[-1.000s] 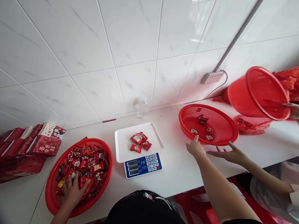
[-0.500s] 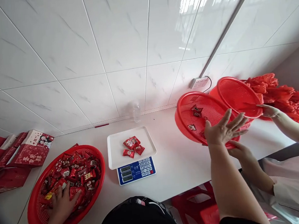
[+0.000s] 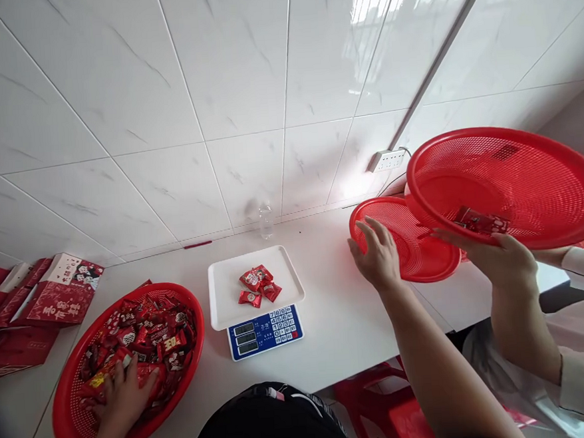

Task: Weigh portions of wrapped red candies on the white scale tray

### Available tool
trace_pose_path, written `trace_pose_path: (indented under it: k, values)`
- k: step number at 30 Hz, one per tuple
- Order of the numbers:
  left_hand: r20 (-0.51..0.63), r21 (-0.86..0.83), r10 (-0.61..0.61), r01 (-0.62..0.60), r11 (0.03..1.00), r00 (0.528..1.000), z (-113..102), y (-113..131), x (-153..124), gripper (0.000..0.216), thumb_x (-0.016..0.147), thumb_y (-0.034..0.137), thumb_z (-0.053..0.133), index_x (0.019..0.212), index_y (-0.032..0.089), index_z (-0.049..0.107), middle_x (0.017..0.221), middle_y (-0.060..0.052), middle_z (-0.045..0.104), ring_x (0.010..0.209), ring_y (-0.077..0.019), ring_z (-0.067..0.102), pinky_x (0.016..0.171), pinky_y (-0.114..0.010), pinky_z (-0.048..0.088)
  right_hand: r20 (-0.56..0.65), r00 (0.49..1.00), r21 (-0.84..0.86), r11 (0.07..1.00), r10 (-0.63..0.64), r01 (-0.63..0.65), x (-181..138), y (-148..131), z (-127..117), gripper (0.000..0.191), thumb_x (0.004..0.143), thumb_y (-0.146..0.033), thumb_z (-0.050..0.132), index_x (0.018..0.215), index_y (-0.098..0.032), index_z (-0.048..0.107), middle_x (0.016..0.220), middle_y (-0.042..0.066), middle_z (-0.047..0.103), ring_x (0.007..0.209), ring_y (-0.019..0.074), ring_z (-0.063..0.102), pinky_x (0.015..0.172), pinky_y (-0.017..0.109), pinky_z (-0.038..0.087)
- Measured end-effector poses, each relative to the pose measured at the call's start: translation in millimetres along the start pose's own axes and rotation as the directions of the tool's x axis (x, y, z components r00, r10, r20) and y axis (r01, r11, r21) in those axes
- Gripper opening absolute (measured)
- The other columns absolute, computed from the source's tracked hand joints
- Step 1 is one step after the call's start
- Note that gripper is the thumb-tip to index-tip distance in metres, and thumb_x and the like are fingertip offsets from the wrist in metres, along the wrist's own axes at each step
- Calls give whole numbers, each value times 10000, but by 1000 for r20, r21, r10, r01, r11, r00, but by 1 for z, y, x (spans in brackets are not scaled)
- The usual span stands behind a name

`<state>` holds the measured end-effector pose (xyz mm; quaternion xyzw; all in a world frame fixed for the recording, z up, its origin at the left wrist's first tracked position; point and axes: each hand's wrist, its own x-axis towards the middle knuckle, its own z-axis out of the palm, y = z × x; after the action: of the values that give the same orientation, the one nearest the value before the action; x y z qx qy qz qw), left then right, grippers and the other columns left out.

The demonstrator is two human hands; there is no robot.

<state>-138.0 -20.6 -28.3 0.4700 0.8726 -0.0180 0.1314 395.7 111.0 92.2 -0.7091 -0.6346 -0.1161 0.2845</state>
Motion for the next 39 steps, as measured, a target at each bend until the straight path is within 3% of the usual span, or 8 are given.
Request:
trace_pose_path:
  k: [4,6,8,17,21,26,31,39]
  values:
    - [38,-11,23,-23,1000,999,-3,-3,-3,684,798,534,284,1360,145,310,1472,-168,141,1332,-395,61,946,-668,161,552,762,-152,939,340,-309,-20,24,48,697,799,-528,411,1346,-116,285,1356,206,362,1262,358,305,953,525,320]
    - [34,-23,35,-35,999,999,-4,-3,-6,682,802,532,280,1366,149,296,1476,-156,139,1338,-376,60,960,-650,168,732,610,-145,945,302,-294,-39,28,64,688,794,-527,419,1346,-134,300,1333,197,401,1233,347,362,931,494,357]
    - [24,-41,30,-29,999,999,-5,-1,-9,687,807,521,280,1378,139,264,1472,-159,152,1339,-362,84,974,-631,174,798,560,-108,967,223,-231,-62,24,76,602,814,-461,417,1333,-167,334,1350,170,388,1228,327,377,911,461,384]
    - [-88,-111,135,-144,983,987,-7,26,-13,685,820,505,297,1378,112,239,1443,-195,217,1338,-337,126,1009,-594,156,773,621,-18,983,131,-185,-102,-29,87,500,843,-373,386,1312,-201,373,1345,140,402,1225,314,378,891,441,397]
    - [-123,-172,254,-273,947,959,6,43,-17,639,835,483,298,1356,114,286,1437,-187,244,1338,-311,150,1021,-548,193,660,752,85,994,0,-74,-93,-88,101,638,820,-524,394,1371,-233,259,1474,105,158,1348,306,91,1028,477,213]
    - [-103,-192,368,-382,904,924,37,65,-19,612,837,461,330,1340,112,330,1426,-178,280,1339,-294,162,1045,-515,176,715,635,273,953,-293,132,-87,-165,139,717,747,-666,395,1370,-375,192,1498,29,46,1347,327,-13,1023,548,86]
    - [-75,-174,400,-407,897,914,49,69,-17,627,825,492,350,1330,122,365,1423,-166,296,1332,-290,193,1060,-493,171,653,652,283,923,-385,261,-83,-177,166,585,793,-592,396,1328,-370,308,1447,54,232,1299,303,158,993,501,171]
    - [-82,-145,433,-441,886,898,53,64,-15,597,835,502,314,1289,131,428,1389,-147,368,1314,-271,254,1056,-481,205,538,791,521,853,-290,-42,-70,-166,183,246,827,-339,478,1026,-300,618,1108,82,580,1025,258,462,892,395,317]
